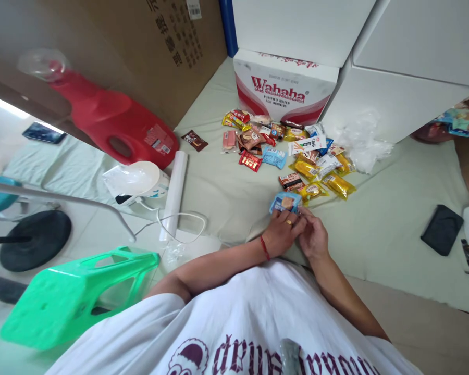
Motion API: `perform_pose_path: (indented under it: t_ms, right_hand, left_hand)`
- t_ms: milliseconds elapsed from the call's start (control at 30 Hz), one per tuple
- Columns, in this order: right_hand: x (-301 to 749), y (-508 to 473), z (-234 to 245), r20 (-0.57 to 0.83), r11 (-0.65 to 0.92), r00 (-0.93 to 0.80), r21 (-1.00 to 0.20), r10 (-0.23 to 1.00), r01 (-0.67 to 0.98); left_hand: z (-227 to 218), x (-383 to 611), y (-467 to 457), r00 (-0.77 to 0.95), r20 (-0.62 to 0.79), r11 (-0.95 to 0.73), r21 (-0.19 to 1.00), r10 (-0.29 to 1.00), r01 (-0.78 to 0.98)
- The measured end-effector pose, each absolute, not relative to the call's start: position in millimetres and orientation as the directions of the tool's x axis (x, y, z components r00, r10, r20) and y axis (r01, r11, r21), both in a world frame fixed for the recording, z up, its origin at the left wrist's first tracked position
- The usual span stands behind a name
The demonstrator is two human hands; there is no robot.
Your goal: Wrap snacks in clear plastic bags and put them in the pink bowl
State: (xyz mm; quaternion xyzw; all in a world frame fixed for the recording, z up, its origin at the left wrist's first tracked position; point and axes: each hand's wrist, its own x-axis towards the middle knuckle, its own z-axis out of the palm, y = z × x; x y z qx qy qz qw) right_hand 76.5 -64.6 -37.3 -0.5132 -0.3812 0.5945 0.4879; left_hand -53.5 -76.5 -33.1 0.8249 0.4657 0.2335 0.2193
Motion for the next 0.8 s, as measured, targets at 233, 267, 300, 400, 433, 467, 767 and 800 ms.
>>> perform_pose_path:
  t_ms: [233, 267, 300, 400, 433, 467, 767, 800]
  right_hand:
    - [71, -60, -39, -0.206, -0.207, -0.096, -0.978, 0.974, 0.000]
    - [72, -57, -39, -0.192, -0.187, -0.102, -0.981, 0.976, 0.060]
    - [73, -55, -39, -0.183, -0.171, -0.109, -0.980, 0.977, 0.105]
    - [75, -47, -43, -0.196, -0.190, -0.118, -0.980, 0.974, 0.057]
    - [76, -45, -46, -0.211, -0.212, -0.119, -0.977, 0.970, 0.005]
    - [77, -44, -48, -0.225, -0.231, -0.118, -0.972, 0.967, -0.036]
    - [81, -57, -47, -0.248, -0.243, 0.025, -0.961, 0.968, -0.135]
    - [85, -60, -44, -0.244, -0.243, 0.001, -0.964, 0.970, -0.113]
  left_hand:
    - [-61, -61, -69, 0.217, 0.130, -0.155, 0.982, 0.967, 0.104]
    - [-60, -63, -64, 0.200, 0.098, -0.115, 0.990, 0.975, 0.075]
    - [-58, -66, -59, 0.190, 0.075, -0.087, 0.995, 0.979, 0.057]
    - [-45, -79, -51, 0.127, 0.010, 0.000, 0.997, 0.992, -0.076]
    - [-40, -84, -51, 0.096, -0.018, 0.032, 0.989, 0.995, -0.143]
    - [-35, -89, -51, 0.068, -0.050, 0.063, 0.977, 0.996, -0.204]
    - [-27, -94, -64, -0.051, -0.288, 0.293, 0.941, 0.956, 0.169]
    - [-26, -89, -64, 0.042, -0.305, 0.293, 0.938, 0.951, 0.185]
